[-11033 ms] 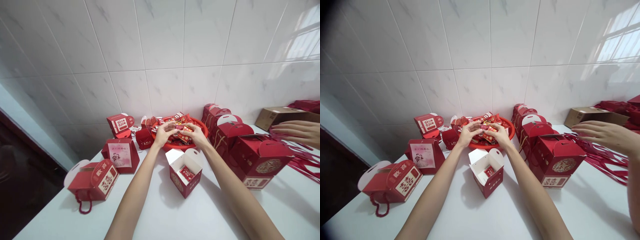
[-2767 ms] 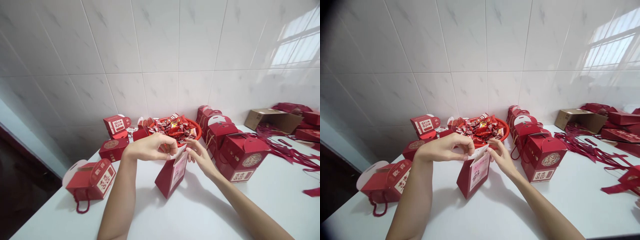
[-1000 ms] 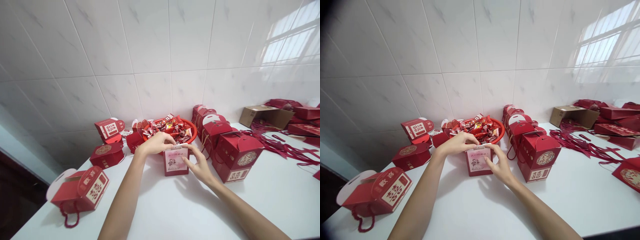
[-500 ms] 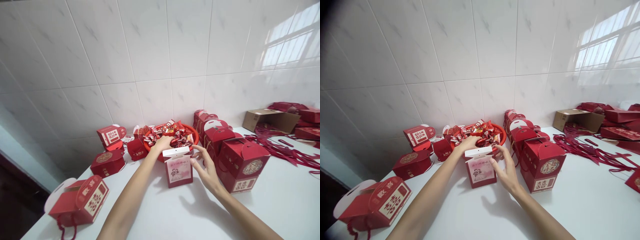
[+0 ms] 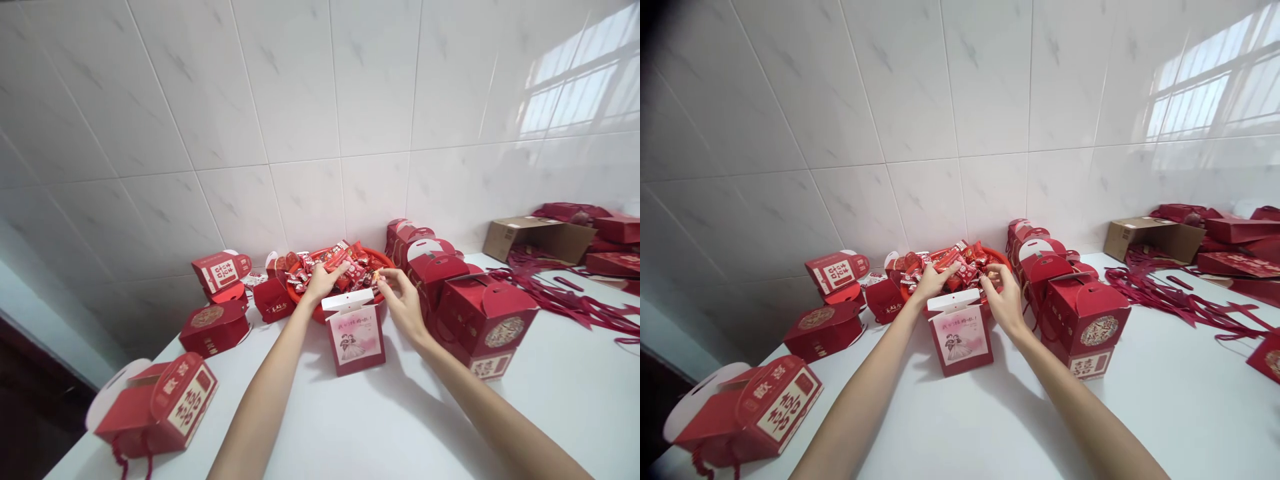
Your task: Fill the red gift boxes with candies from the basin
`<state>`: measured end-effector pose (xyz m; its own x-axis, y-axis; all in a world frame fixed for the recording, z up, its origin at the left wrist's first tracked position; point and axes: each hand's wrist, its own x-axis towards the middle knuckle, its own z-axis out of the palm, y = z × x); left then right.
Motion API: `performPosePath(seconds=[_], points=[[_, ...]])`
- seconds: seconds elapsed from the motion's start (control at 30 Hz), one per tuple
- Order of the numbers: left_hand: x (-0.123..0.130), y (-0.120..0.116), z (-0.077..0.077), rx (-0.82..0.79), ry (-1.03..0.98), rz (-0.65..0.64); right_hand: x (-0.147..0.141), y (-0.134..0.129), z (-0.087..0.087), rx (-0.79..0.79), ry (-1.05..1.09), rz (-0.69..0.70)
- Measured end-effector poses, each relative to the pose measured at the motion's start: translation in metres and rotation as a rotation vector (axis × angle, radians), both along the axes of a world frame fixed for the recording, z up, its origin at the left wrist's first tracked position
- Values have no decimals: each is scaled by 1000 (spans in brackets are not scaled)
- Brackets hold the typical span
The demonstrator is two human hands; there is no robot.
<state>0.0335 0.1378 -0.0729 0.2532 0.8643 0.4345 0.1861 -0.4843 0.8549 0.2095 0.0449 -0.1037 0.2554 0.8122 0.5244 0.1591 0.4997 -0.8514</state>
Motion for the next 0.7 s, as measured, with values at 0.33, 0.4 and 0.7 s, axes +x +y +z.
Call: performPosePath(seconds=[0.33,0.4,0.7], points=[[-4,3,-3,-86,-160,5,-25,65,22,-218,122,445],[-3,4,-3,-86,-202,4,-25,64,20,-233,202,466],[-7,13,-7,-84,-154,89,-19,75,14,-86,705,229]])
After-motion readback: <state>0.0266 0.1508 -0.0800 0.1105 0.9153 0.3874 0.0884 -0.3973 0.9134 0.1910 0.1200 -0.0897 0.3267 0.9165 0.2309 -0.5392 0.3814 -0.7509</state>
